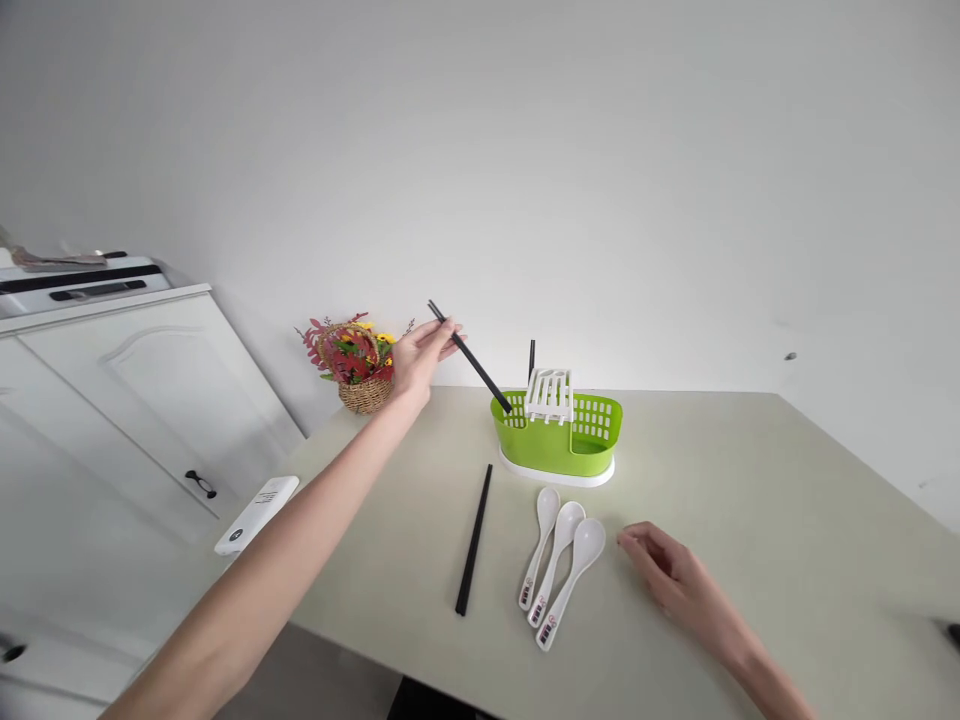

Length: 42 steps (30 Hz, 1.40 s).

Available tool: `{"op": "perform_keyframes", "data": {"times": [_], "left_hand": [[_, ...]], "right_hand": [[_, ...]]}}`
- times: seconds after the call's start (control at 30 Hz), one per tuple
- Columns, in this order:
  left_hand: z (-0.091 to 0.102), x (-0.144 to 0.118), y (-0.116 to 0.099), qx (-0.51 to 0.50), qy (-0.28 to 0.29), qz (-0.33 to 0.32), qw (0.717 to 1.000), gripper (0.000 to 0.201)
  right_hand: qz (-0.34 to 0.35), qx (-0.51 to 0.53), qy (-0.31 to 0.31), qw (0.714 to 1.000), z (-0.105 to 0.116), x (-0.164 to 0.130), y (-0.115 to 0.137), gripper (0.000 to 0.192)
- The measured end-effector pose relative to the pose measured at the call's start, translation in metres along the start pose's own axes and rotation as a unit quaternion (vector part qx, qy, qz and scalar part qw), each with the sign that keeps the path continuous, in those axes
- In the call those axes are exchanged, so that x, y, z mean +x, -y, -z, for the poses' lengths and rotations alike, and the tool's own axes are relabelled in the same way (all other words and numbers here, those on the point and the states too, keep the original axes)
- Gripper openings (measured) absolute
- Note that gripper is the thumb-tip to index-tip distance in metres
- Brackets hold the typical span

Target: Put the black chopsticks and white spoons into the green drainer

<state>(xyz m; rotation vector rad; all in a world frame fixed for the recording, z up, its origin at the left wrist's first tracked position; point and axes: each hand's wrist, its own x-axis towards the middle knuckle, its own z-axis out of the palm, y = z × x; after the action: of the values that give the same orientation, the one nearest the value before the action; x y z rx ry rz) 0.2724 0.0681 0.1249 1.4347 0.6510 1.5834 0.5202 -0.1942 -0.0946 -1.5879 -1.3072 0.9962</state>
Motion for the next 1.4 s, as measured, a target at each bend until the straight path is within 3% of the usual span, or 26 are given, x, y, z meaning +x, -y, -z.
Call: {"op": "perform_keyframes", "data": {"times": [0.1, 0.23, 0.37, 0.5, 0.7, 0.8, 0.9, 0.97, 1.07, 1.2, 1.4], "left_hand": [[-0.018, 0.011, 0.042, 0.064, 0.040, 0.024, 0.997, 0.042], [-0.030, 0.015, 0.085, 0.152, 0.084, 0.059, 0.983, 0.043], [-0.033, 0.016, 0.110, 0.201, 0.105, 0.090, 0.970, 0.039], [-0.036, 0.017, 0.122, 0.211, 0.107, 0.097, 0.967, 0.034], [-0.021, 0.003, 0.121, 0.317, 0.136, 0.031, 0.938, 0.025], [0.004, -0.013, 0.118, 0.374, 0.083, 0.038, 0.923, 0.030], [0.038, -0.035, 0.115, 0.435, 0.053, 0.080, 0.895, 0.029], [0.058, -0.055, 0.112, 0.479, 0.082, 0.119, 0.866, 0.023], [0.077, -0.093, 0.105, 0.533, 0.181, 0.172, 0.809, 0.023], [0.074, -0.143, 0.092, 0.585, 0.290, 0.186, 0.735, 0.037], [0.050, -0.184, 0.076, 0.629, 0.362, 0.157, 0.669, 0.020]], "right_hand": [[-0.017, 0.001, -0.030, 0.999, 0.006, -0.002, -0.022, 0.047], [0.006, -0.050, -0.054, 0.997, 0.002, 0.001, -0.027, 0.045], [0.005, -0.083, -0.049, 0.995, 0.000, 0.003, -0.025, 0.047], [0.002, -0.085, -0.056, 0.995, 0.001, 0.003, -0.025, 0.046], [0.009, -0.085, -0.102, 0.991, -0.004, -0.001, -0.018, 0.046], [0.006, -0.089, -0.129, 0.988, -0.007, -0.004, -0.014, 0.048], [0.007, -0.116, -0.118, 0.986, -0.007, -0.005, -0.014, 0.049], [0.010, -0.130, -0.122, 0.984, -0.007, -0.005, -0.016, 0.049], [0.008, -0.140, -0.131, 0.981, -0.008, -0.006, -0.019, 0.048], [-0.001, -0.155, -0.120, 0.981, -0.008, -0.007, -0.025, 0.046], [0.005, -0.168, -0.130, 0.977, -0.006, -0.007, -0.039, 0.048]]}}
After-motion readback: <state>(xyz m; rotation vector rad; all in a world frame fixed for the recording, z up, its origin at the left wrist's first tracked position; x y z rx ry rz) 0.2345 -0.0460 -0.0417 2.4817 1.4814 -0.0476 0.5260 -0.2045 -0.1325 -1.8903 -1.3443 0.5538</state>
